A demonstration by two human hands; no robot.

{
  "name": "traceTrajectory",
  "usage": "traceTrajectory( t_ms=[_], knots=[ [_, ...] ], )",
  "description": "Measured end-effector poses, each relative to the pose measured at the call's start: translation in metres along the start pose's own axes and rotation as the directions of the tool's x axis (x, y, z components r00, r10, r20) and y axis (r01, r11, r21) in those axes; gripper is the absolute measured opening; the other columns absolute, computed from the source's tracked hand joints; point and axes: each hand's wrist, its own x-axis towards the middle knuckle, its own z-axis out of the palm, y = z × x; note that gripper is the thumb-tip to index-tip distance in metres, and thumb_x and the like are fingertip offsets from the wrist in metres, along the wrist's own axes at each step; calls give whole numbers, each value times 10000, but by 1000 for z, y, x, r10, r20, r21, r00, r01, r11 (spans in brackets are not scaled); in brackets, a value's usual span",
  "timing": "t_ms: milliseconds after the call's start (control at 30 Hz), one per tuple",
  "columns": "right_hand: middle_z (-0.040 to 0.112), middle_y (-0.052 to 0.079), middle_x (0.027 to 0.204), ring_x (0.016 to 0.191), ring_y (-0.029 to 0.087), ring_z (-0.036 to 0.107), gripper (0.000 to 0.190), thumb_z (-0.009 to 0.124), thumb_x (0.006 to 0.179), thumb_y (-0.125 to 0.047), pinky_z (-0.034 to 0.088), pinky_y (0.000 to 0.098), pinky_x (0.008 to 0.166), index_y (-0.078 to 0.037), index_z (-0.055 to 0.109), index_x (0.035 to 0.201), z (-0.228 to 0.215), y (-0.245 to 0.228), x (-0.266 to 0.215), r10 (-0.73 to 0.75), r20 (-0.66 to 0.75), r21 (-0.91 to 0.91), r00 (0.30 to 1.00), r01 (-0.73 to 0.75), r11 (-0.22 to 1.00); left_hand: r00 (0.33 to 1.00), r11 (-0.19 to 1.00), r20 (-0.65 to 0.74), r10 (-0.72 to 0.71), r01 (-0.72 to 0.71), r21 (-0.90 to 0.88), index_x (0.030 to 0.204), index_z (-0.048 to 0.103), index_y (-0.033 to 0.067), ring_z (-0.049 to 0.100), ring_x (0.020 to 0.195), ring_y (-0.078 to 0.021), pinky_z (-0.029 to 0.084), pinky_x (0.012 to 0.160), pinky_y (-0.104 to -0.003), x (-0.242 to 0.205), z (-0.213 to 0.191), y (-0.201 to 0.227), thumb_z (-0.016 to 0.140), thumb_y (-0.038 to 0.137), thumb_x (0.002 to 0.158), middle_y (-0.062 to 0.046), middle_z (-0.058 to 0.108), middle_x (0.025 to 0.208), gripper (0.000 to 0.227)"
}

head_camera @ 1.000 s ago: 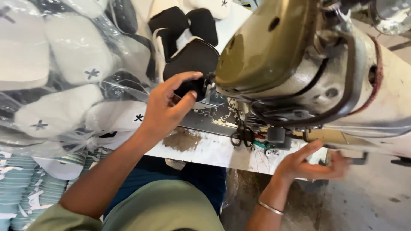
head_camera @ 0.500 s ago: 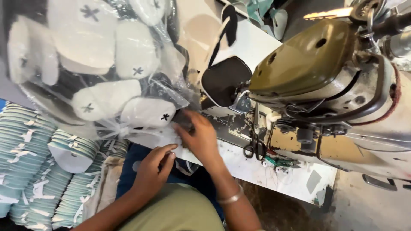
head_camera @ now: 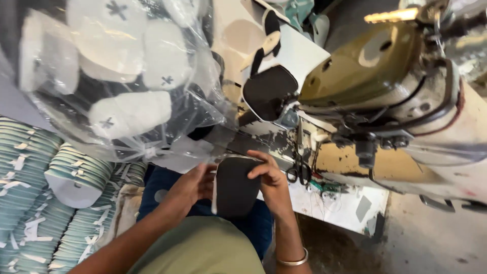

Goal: The person uses a sewing machine to stitch the edges of black shoe parts. They repeatedly pick up a shoe part, guide it under the needle, and sew along the perimeter before placing the finished piece on a pile.

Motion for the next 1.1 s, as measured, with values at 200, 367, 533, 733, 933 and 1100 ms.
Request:
traceTrajectory(
  t_ms=[200,367,533,733,933,1100],
  knots=[
    [641,116,1247,1153,160,623,343,548,974,116,506,289,1002,-66,642,1249,2,4,-28,250,-290,260,924,-175,950,996,802,70,58,-88,591,1590,347,137,658,1000,-159,524,873,-331,-1,81,29,702,105,907,-145,720,1145,770],
    [734,109,1029,851,151,702,281,617,1002,-94,597,305,736,-25,642,1274,8,-7,-39,415,-285,470,864,-252,846,938,817,141,317,-346,462,1608,270,148,654,1072,-142,515,948,-303,2,97,32,644,59,932,-126,694,1191,778],
    [755,78,1046,883,120,705,322,704,930,-25,592,279,735,18,665,1247,14,-8,-45,436,-234,362,869,-338,869,920,828,125,371,-389,404,1365,621,5,640,1155,-141,506,1005,-306,4,73,14,600,-10,984,-89,675,1291,382],
    [759,97,1066,969,138,717,376,762,864,97,588,281,869,54,669,1225,13,-23,-51,350,-196,338,916,-272,901,979,712,197,46,-170,681,1160,787,28,674,953,-104,542,850,-280,0,95,28,709,68,947,-55,777,1051,230],
    [757,108,1012,934,151,724,456,772,839,95,594,286,851,15,612,1258,12,-20,-57,328,-239,412,914,-210,887,967,665,160,198,-252,703,1197,768,54,681,968,-77,553,867,-255,0,103,27,721,92,929,-21,779,1066,275],
    [752,87,1012,914,135,706,513,779,839,57,564,273,829,18,607,1321,12,-43,-48,298,-199,423,934,-193,886,934,485,285,216,-356,799,1251,741,107,707,1016,-114,567,902,-282,-3,106,31,801,66,849,-39,786,1109,408]
  ],
)
